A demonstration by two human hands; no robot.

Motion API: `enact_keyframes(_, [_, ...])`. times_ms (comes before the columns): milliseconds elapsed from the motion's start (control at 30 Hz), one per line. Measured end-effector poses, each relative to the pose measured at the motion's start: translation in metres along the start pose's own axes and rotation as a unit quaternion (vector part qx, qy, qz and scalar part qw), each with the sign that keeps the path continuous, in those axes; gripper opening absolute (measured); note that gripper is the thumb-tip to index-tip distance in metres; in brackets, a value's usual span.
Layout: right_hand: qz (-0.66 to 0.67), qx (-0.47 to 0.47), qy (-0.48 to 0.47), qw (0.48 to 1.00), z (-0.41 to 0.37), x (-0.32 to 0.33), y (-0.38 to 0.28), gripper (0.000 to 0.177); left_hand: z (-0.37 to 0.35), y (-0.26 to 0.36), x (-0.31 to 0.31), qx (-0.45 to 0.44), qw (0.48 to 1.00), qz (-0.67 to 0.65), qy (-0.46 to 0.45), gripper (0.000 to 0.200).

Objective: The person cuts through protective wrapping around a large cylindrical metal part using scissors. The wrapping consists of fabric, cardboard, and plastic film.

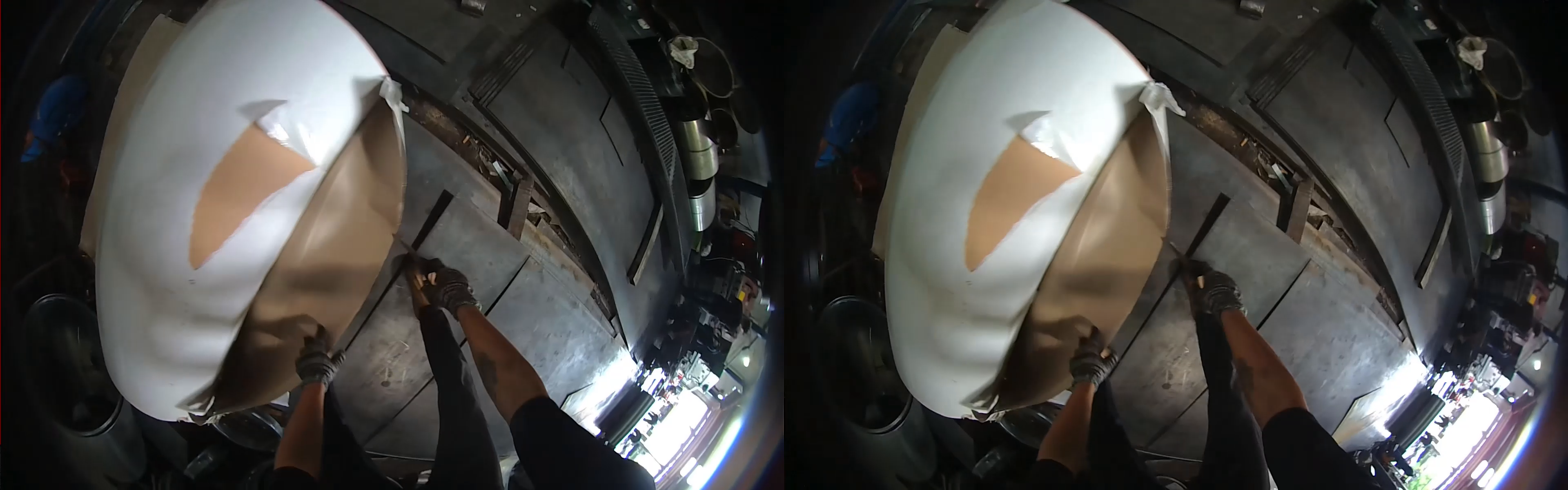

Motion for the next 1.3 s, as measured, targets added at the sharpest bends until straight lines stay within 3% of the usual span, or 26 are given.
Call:
enact_keyframes(67, [0.037,-0.011,-0.026,0.999,-0.006,0.020,0.016,0.053,0.022,0.052,0.029,-0.044,0.976,-0.041,0.209,0.089])
enact_keyframes(133, [0.084,-0.013,-0.051,0.995,-0.003,0.036,0.037,0.054,0.056,0.107,0.066,-0.140,0.883,-0.087,0.439,0.076])
enact_keyframes(167, [0.117,-0.008,-0.052,0.992,0.001,0.042,0.056,0.055,0.103,0.127,0.061,-0.109,0.877,-0.044,0.467,0.088])
enact_keyframes(233, [0.158,-0.001,-0.040,0.987,0.009,0.040,0.103,0.055,0.178,0.184,0.124,-0.149,0.837,-0.175,0.497,0.077])
enact_keyframes(300, [0.207,-0.047,-0.027,0.977,0.006,0.045,0.151,0.057,0.160,0.284,0.264,-0.194,0.770,-0.174,0.582,0.070])
enact_keyframes(333, [0.206,-0.067,-0.020,0.976,0.004,0.043,0.177,0.058,0.159,0.318,0.313,-0.106,0.839,-0.246,0.473,0.076])
enact_keyframes(367, [0.213,-0.119,-0.034,0.969,0.001,0.045,0.198,0.056,0.203,0.329,0.331,-0.112,0.831,-0.277,0.470,0.063])
enact_keyframes(400, [0.242,-0.116,0.024,0.963,-0.008,0.042,0.222,0.054,0.196,0.354,0.356,-0.073,0.865,-0.349,0.353,0.053])
enact_keyframes(433, [0.226,-0.177,-0.008,0.958,-0.011,0.042,0.242,0.054,0.214,0.377,0.358,-0.098,0.933,-0.167,0.303,0.053])
enact_keyframes(467, [0.243,-0.195,-0.007,0.950,-0.018,0.042,0.261,0.054,0.231,0.397,0.352,-0.120,0.963,0.021,0.241,0.054])
enact_keyframes(500, [0.261,-0.215,-0.005,0.941,-0.028,0.037,0.279,0.054,0.246,0.413,0.313,-0.189,0.942,0.109,0.254,0.051])
enact_keyframes(567, [0.262,-0.292,-0.027,0.919,-0.046,0.020,0.311,0.059,0.248,0.449,0.239,-0.198,0.937,0.117,0.264,0.050])
enact_keyframes(600, [0.262,-0.294,-0.029,0.919,-0.058,-0.012,0.336,0.059,0.248,0.464,0.212,-0.138,0.956,0.035,0.257,0.049])
enact_keyframes(700, [0.305,-0.357,-0.040,0.882,-0.104,-0.108,0.405,0.059,0.293,0.475,0.113,-0.140,0.969,-0.102,0.179,0.042])
enact_keyframes(733, [0.296,-0.378,-0.057,0.875,-0.114,-0.103,0.396,0.057,0.327,0.475,0.038,-0.259,0.949,-0.119,0.131,0.031])
enact_keyframes(800, [0.279,-0.407,-0.087,0.865,-0.132,-0.092,0.375,0.055,0.280,0.485,-0.040,-0.279,0.940,-0.168,0.102,0.030])
enact_keyframes(867, [0.339,-0.418,-0.156,0.829,-0.137,-0.092,0.364,0.055,0.222,0.487,-0.098,-0.283,0.919,-0.241,0.132,0.033])
enact_keyframes(900, [0.415,-0.433,-0.132,0.789,-0.141,-0.094,0.357,0.053,0.198,0.483,-0.114,-0.277,0.906,-0.276,0.164,0.035])
enact_keyframes(933, [0.280,-0.284,-0.065,0.915,-0.157,-0.156,0.382,0.051,0.174,0.475,-0.116,-0.261,0.897,-0.298,0.195,0.038])
enact_keyframes(1000, [0.354,-0.316,-0.102,0.874,-0.146,-0.140,0.357,0.050,0.130,0.454,-0.074,-0.191,0.917,-0.287,0.199,0.043])
enact_keyframes(1067, [0.394,-0.322,-0.119,0.853,-0.112,-0.077,0.309,0.048,0.124,0.425,-0.058,-0.073,0.936,-0.199,0.281,0.041])
enact_keyframes(1133, [0.434,-0.330,-0.136,0.827,-0.092,-0.053,0.288,0.047,0.125,0.394,0.005,-0.064,0.935,-0.215,0.274,0.037])
enact_keyframes(1167, [0.491,-0.347,-0.144,0.786,-0.083,-0.056,0.290,0.051,0.123,0.376,0.035,-0.059,0.936,-0.234,0.258,0.033])
enact_keyframes(1200, [0.471,-0.331,-0.133,0.807,-0.075,-0.030,0.274,0.056,0.143,0.342,0.018,-0.141,0.866,-0.213,0.430,0.030])
enact_keyframes(1267, [0.450,-0.311,-0.119,0.829,-0.064,-0.006,0.258,0.060,0.156,0.288,0.057,-0.163,0.912,-0.166,0.338,0.029])
enact_keyframes(1300, [0.414,-0.266,-0.086,0.867,-0.058,-0.017,0.266,0.063,0.156,0.261,0.075,-0.181,0.896,-0.177,0.365,0.028])
Point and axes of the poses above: each hand's wrist, its own z-axis towards the middle knuckle, its own x-axis out of the back of the hand, y = z × x, the point moved 1 cm from there along z, towards the middle knuckle, and after that the axes turned 9 degrees about y, right-handed, at the moved point
